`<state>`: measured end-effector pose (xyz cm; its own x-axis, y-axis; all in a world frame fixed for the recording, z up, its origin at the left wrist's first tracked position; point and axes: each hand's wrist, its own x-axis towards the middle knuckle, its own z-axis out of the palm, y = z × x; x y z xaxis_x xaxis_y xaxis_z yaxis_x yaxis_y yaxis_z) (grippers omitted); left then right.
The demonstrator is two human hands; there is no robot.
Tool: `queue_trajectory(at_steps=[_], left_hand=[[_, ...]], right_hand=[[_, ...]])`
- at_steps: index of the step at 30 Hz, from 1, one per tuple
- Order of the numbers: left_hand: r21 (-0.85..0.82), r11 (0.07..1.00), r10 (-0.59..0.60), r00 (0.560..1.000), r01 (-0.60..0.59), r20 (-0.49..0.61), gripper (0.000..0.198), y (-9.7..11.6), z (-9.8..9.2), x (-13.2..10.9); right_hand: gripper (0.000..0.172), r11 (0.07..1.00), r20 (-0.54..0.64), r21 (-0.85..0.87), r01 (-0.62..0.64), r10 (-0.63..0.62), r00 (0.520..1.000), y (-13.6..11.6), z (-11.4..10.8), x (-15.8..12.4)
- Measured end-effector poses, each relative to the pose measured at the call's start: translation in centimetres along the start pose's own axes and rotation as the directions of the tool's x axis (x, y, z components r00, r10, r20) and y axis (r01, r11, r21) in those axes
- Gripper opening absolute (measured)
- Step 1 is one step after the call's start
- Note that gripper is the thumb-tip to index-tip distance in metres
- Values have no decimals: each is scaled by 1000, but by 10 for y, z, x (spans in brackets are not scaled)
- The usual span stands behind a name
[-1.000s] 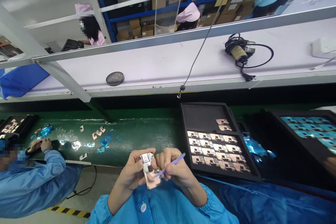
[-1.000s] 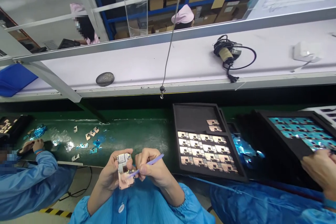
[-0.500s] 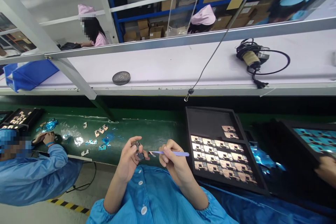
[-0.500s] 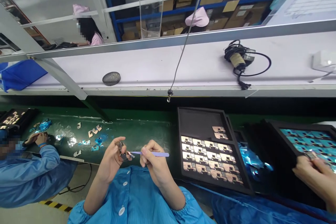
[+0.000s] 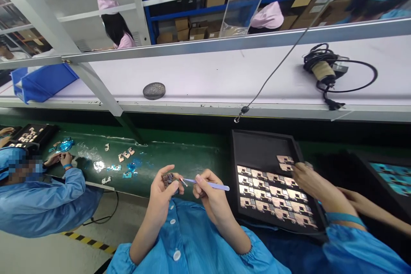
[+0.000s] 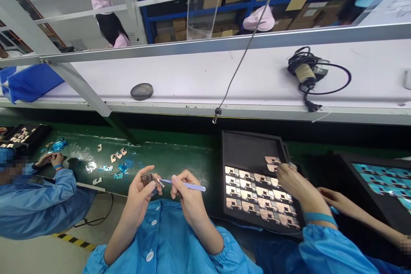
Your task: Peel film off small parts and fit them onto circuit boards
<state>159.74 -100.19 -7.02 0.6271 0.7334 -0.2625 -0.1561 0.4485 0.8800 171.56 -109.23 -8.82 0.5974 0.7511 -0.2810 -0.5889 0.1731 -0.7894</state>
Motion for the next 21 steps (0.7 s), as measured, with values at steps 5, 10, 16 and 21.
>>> queue_trajectory(at_steps=[5,10,16,21], left_hand=[[67,996,57,993,-51,-99,45,-7,-11,5],[62,998,24,980,-12,-196,47,-22,-30,11],[49,996,-52,925,76,-376,58,-46,-80,25],[149,986,1,905,69,-426,56,-40,-117,44]], right_hand=[[46,992,-9,-124,27,-28,1000,9,-1,7],[40,948,5,-314,53,-54,999,23,-1,17],[42,907,6,-422,19,-18,1000,42,-3,34],[49,917,29,-393,-72,90,996,61,-1,50]])
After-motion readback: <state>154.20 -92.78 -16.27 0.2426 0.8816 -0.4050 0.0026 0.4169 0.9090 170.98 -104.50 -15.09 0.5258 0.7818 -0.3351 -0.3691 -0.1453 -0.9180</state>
